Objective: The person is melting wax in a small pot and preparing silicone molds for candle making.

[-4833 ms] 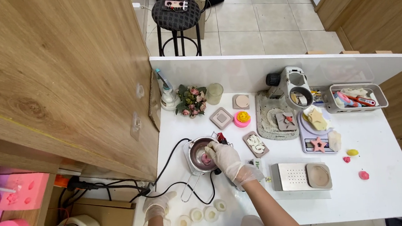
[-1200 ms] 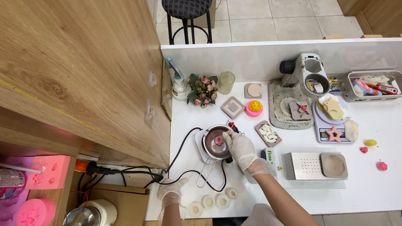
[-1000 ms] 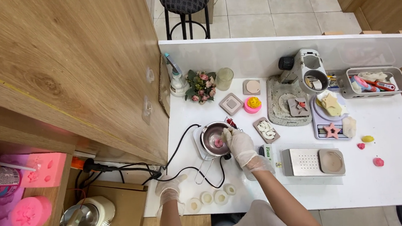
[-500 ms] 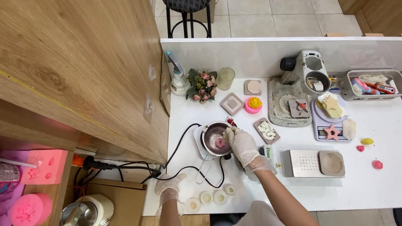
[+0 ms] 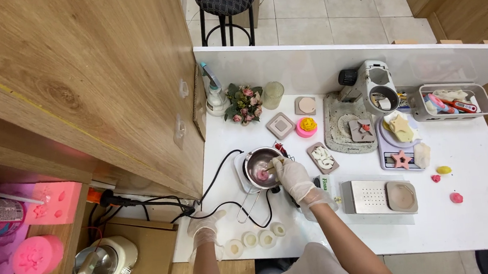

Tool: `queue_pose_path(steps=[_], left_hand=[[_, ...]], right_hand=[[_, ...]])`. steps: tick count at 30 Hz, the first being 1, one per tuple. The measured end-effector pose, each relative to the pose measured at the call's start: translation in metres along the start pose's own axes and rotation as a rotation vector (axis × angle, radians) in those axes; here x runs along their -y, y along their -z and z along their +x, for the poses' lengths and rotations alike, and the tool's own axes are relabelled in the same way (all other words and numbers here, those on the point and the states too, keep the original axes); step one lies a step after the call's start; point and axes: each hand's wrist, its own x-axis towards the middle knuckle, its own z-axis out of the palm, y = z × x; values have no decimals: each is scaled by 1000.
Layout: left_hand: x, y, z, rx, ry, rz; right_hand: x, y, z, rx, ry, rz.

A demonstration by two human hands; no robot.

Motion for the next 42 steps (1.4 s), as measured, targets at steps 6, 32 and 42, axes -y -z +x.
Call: queue_pose_path(steps=[6,32,42], left_hand=[[-2,1,-1,2,-1,-11],[10,-25,30,-75,-71,60],[-8,-3,9,-18,17,68]], right_hand=[[4,2,-3,-2,60,64],[3,9,-14,-13,-18,350],[14,11,-11,-38,-55,313]])
